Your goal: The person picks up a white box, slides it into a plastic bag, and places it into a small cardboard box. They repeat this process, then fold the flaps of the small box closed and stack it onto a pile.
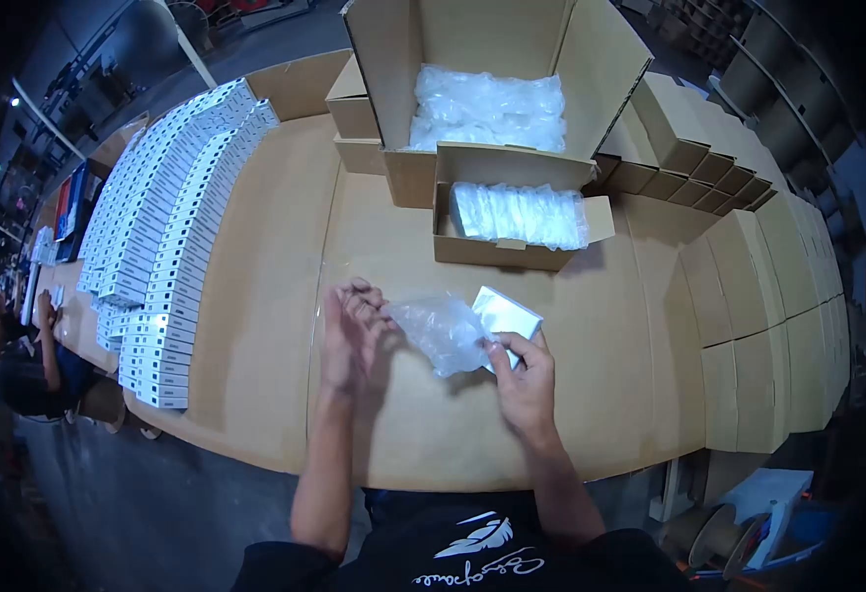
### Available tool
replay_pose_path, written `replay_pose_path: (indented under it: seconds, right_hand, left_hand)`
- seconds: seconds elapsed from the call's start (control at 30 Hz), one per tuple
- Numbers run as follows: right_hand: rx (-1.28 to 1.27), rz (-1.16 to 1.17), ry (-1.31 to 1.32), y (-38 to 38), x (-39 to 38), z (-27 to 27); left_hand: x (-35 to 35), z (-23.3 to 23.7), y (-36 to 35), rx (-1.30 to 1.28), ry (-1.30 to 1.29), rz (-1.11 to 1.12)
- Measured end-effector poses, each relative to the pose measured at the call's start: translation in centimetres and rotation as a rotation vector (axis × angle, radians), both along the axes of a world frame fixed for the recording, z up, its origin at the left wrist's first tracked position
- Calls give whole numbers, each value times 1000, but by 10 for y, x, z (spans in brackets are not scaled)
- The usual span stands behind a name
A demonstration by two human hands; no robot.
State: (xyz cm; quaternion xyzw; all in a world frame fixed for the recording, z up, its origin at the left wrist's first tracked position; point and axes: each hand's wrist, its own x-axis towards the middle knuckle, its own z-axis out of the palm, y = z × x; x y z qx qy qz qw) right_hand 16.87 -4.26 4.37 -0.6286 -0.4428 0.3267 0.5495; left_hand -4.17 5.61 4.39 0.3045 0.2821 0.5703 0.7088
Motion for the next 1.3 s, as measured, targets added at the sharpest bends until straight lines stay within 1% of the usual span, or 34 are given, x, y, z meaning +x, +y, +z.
replay_pose_path:
  seconds: [0.03, 0.07, 0.13, 0.17, 0.23, 0.27, 0.33, 0.37, 0.47, 0.53, 0.57, 0.67, 0.7, 0.8, 0.83, 0.93, 0.97, 1.07, 1.1, 1.2, 1.23, 1.3]
  right_hand:
    - [40, -32, 13, 0, -3, -1]
    - [57, -42, -46, 0, -6, -1]
    - [88, -55, -158, -1, -12, 0]
    - [84, -45, -142, -2, -16, 0]
    - [70, -9, 48, -5, -19, -11]
    - [69, 7, 137, -4, -18, -15]
    - [29, 8, 427, -9, -17, -13]
    - [6, 7, 574, -12, -17, -12]
    - [83, 78, 355, -11, -19, -4]
    - [-37, 137, 462, -14, -15, -3]
    - [-92, 170, 513, -13, -12, -2]
    - [34, 97, 695, -9, -1, -12]
    - [106, 52, 709, -8, 1, -13]
    - [113, -3, 589, -4, 8, -2]
    - [111, 25, 620, -5, 4, 6]
    - [45, 118, 220, -15, -2, -21]
    - [51, 121, 260, -17, -10, -24]
    - [21, 155, 32, -18, -14, -19]
    - [-19, 154, 25, -17, -13, -12]
    - [31, 177, 74, -16, -9, -13]
    - [30, 147, 59, -15, -9, -9]
    - [42, 132, 15, -11, -9, -1]
  left_hand:
    - [5, -10, -16, 38, 25, -50]
    - [14, -11, -33, 38, 73, -68]
    - [39, -1, -63, 247, 486, -14]
    - [41, -6, -65, 167, 527, -21]
    - [43, -13, -62, 15, 602, -29]
    - [44, -12, -61, 30, 507, 16]
    - [49, -5, -61, 50, 317, 92]
    - [48, -6, -63, 59, 335, 82]
    - [46, -10, -65, 135, 389, 47]
    - [46, -12, -70, 218, 420, 14]
    - [43, -12, -71, 200, 398, -57]
    - [41, -9, -73, 144, 305, -62]
    - [39, -10, -73, 119, 335, -55]
    - [40, -11, -74, 93, 332, -5]
    - [42, -14, -74, 90, 330, 30]
    - [47, -20, -71, 82, 348, 102]
    - [49, -18, -71, 72, 375, 103]
    - [36, -19, -61, 38, 442, 109]
    - [29, -17, -55, 26, 463, 112]
    - [26, -6, -41, 72, 229, 249]
    - [28, -9, -42, 79, 242, 247]
    - [34, -3, -56, 161, 422, 102]
